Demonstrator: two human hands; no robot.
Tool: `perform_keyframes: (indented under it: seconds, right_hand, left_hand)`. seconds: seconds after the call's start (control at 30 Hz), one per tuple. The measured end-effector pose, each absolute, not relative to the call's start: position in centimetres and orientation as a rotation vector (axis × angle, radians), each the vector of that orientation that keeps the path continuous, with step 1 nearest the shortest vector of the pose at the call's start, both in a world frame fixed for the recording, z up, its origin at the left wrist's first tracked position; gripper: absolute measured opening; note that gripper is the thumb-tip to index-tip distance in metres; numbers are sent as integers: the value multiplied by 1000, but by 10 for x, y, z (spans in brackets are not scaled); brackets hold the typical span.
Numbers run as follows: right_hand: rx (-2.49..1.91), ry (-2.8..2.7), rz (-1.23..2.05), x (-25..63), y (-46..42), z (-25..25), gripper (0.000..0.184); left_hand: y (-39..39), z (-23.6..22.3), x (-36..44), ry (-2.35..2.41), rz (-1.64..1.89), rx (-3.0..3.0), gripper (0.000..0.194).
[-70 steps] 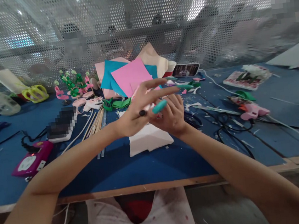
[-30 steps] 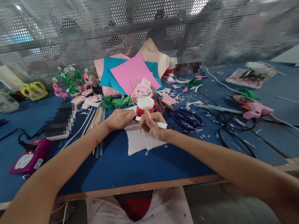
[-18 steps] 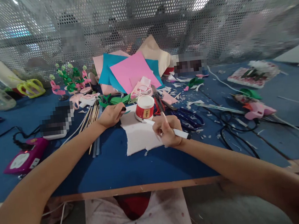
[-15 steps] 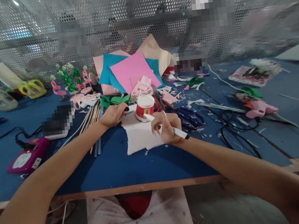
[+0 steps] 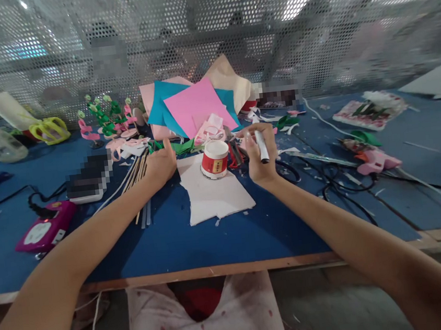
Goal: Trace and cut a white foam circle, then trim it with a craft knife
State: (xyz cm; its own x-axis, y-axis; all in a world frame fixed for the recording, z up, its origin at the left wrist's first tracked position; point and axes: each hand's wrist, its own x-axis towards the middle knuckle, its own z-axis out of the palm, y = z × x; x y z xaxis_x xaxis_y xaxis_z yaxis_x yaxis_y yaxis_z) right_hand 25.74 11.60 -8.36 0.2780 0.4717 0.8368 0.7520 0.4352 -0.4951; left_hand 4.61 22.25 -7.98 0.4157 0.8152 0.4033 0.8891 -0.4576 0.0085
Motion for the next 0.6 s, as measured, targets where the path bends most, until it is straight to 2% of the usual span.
perform_keyframes:
  seconds: [0.1,0.17,0.3,0.47,0.53,0.6]
  right_hand:
    - [-1141,-1520,-87,254,118,-85,25]
    - [-1145,-1594,-25,252,117,-85,26]
    - [-1142,-1582,113,250,116,-85,29]
    - [-1031,-1507,189,251,121,-90,25]
    - [-1003,-1481,238,250,124,-93,26]
    - [-994,-1448,294,249,126,-96,27]
  left_hand:
    - [222,-82,49,-1525,-354,-2487,40]
    - [222,-83,50,-1559,-375,-2478,39]
    - [220,-75,49,-1414,-759,-2516,44]
    - [214,-72,55,-643,-1370,-3036,65]
    - [214,-80,62,-476,-1446,-3277,75]
    - [213,-89,68,-505,-1349,-3465,87]
